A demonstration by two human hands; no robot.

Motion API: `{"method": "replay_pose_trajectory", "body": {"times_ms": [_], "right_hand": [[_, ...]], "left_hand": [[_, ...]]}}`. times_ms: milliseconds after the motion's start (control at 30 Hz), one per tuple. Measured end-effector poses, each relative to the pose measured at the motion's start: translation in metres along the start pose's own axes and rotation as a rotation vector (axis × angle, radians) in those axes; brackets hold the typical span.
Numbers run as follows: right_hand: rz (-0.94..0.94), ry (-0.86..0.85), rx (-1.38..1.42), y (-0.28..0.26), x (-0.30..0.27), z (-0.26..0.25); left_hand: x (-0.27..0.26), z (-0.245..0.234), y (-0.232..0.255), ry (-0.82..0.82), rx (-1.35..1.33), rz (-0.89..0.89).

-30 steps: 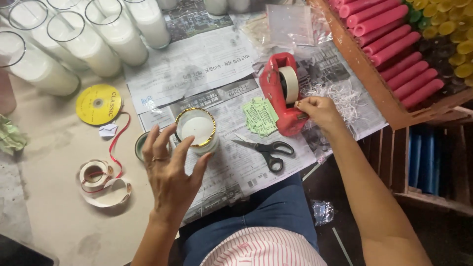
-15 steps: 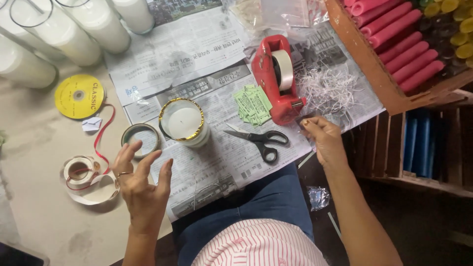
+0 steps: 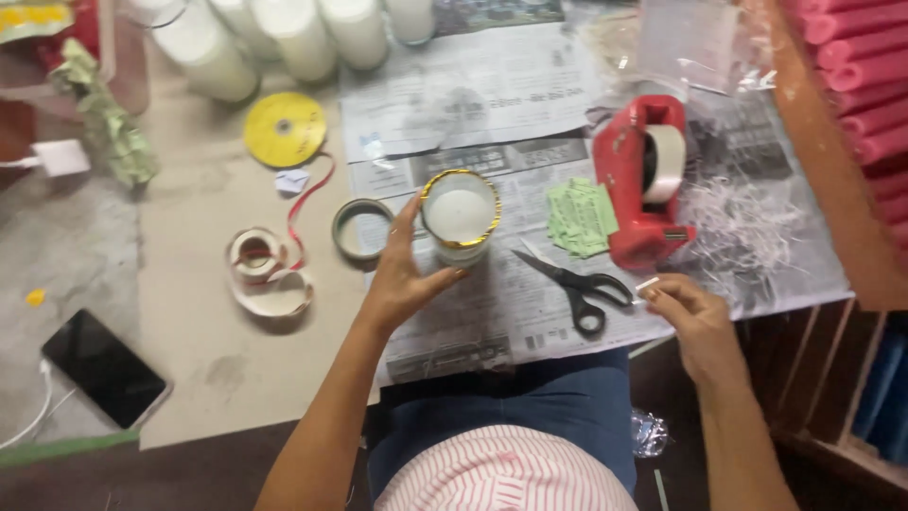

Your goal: Applying decorative gold trim and a product label to a glass candle jar.

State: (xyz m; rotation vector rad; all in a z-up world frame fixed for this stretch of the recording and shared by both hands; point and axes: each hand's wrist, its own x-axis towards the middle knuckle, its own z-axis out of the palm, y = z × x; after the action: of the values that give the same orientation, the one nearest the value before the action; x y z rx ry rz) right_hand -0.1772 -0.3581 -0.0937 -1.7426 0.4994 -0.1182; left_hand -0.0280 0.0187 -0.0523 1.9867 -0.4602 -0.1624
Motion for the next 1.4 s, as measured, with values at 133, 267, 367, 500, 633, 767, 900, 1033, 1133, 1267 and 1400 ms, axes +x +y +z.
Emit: {"method": "replay_pose_trajectory", "body": {"times_ms": [133, 267, 367, 500, 633, 767, 900, 1033, 1133, 1267, 1400], "right_hand": [[-0.029, -0.097, -0.091, -0.056, -0.021, 0.008], [-0.272, -0.237, -0.143, -0.086, -0.024, 0.028], [-0.36, -0.305, -0.199, -0.111, -0.026, 0.054], [-0.443, -0.376, -0.18, -0.127, -0.021, 0.088], [-0.436, -0.386, -0.271, -0.145, -0.02, 0.104], [-0.462, -0.37, -0.336, -0.154, -0.024, 0.113], [-0.485, -0.361, -0.409, -0.16, -0.028, 0.119], [-0.484, -0.344, -0.457, -0.157, -0.029, 0.118], [-0.426, -0.358, -0.408, -0.142, -0.023, 0.113], [-0.115, -0.306, -0.049, -0.097, -0.006, 0.105], [0.144, -0.507, 0.391, -0.041, -0.004, 0.1]], "left_hand": [[0.021, -0.001, 0.014, -0.088, -0.167, 0.067], [0.02, 0.017, 0.008, 0.043, -0.147, 0.126], [0.014, 0.046, -0.001, 0.251, -0.028, 0.155], [0.007, 0.069, -0.002, 0.446, -0.035, 0.164], [-0.028, 0.038, 0.025, 0.306, -0.115, 0.004], [-0.05, 0.023, 0.026, 0.353, -0.158, 0.045], [-0.056, 0.02, 0.059, 0.288, 0.027, 0.218], [-0.051, 0.034, 0.057, 0.275, 0.132, 0.239], [-0.05, 0.036, 0.062, 0.27, 0.064, 0.25], [-0.055, 0.028, 0.079, 0.265, 0.013, 0.245], [-0.057, 0.021, 0.082, 0.249, 0.02, 0.211]]}}
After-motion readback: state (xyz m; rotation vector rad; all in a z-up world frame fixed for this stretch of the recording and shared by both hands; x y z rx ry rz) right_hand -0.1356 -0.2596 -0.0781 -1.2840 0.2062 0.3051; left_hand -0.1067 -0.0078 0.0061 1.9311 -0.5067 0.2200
